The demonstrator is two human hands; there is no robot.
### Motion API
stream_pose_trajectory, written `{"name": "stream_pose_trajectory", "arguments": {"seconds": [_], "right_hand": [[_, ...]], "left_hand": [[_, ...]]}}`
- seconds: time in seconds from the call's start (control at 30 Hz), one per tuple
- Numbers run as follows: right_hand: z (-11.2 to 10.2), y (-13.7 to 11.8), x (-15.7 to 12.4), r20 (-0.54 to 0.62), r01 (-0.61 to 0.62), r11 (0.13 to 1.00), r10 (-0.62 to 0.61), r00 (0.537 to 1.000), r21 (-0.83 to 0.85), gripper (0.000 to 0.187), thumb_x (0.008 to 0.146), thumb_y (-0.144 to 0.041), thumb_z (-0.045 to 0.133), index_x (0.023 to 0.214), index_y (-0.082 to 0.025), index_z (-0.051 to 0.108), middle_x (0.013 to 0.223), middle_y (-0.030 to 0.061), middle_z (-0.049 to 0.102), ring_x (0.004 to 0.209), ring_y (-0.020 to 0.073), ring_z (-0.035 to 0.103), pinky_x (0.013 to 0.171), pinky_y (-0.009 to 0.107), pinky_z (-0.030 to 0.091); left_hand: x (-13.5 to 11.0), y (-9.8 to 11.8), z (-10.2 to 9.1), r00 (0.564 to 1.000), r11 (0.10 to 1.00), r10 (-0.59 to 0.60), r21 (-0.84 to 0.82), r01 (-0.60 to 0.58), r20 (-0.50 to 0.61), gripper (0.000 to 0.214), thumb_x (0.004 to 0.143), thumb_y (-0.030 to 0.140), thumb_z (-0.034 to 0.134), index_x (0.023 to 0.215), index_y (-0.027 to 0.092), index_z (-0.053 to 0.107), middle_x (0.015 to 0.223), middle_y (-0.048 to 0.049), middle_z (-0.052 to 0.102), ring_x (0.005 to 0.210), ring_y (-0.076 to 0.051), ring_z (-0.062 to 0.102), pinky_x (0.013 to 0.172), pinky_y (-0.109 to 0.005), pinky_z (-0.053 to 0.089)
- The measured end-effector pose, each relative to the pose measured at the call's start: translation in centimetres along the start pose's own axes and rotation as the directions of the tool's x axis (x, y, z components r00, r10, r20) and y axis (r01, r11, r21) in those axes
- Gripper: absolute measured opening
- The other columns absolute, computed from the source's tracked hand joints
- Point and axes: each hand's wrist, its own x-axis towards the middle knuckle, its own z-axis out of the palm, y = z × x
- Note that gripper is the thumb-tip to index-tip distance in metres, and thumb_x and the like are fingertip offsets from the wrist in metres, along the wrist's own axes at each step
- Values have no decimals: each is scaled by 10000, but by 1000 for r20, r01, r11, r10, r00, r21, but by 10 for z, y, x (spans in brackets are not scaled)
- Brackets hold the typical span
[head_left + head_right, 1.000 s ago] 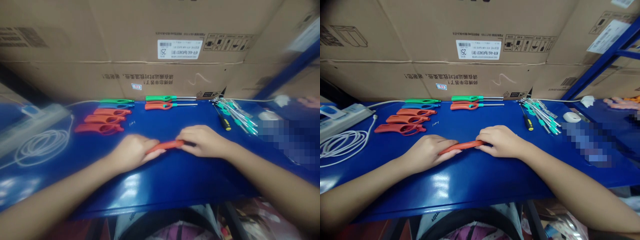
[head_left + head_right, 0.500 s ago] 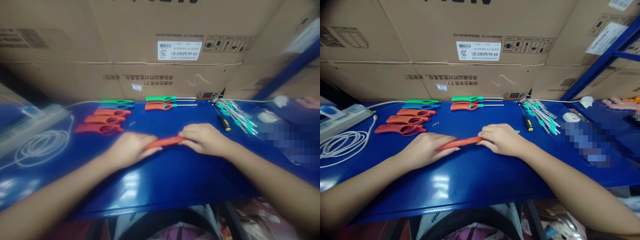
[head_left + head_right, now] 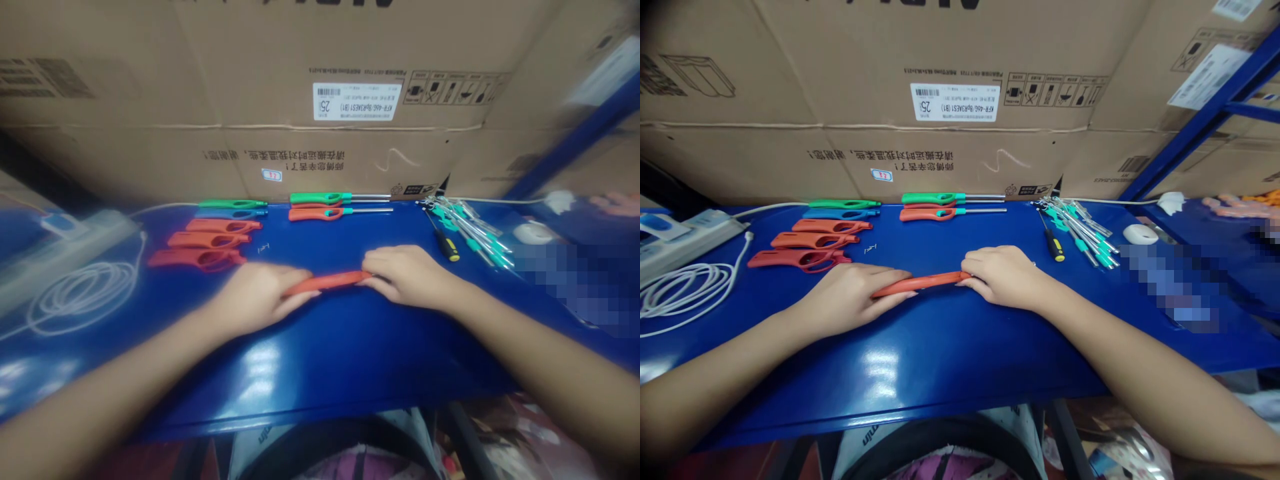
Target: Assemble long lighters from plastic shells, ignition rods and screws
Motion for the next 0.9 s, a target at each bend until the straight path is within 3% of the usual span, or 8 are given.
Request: {"name": "stream_pose_trajectory", "arguments": {"seconds": [0.17,0.3,0.43,0.67,0.9], "right_hand": [[2,11,0,-3,-85,991,85,996,-104,230,984,-409,561,969,-193,642,950,73,688,880,241,598,723,335,392],[1,27,-3,-86,-231,933,215,973,-277,299,922,-349,645,1140,-144,651,1101,132,679,1048,336,574,917,462,388],[2,36,-6,-79,-293,903,283,956,-315,217,928,-244,593,1090,-136,687,1081,132,696,1044,338,579,979,510,353],[5,43,-7,-56,-262,934,257,965,-244,134,935,-178,548,907,-170,679,943,96,723,939,274,597,980,480,349],[11,33,1,-85,-73,996,68,994,-54,101,976,-213,532,989,-173,624,981,77,690,958,242,615,1044,452,329]], "left_hand": [[1,-3,-4,998,997,-58,59,58,-1,402,1017,514,432,1059,231,713,882,-43,755,767,-222,714,594,-286,449],[2,-8,-6,988,983,-152,101,150,6,397,1006,508,447,1025,220,720,890,-60,752,792,-244,716,593,-288,442],[3,-9,-6,986,982,-166,89,165,2,407,1009,510,438,1045,218,720,936,-65,748,837,-254,717,618,-299,461],[3,-9,-4,988,987,-155,35,155,-22,434,1014,534,418,1053,224,720,945,-50,747,859,-237,715,629,-288,465],[2,-8,-2,993,992,-120,38,121,-8,449,1021,549,403,1127,235,706,1011,-49,753,876,-238,720,661,-295,485]]}}
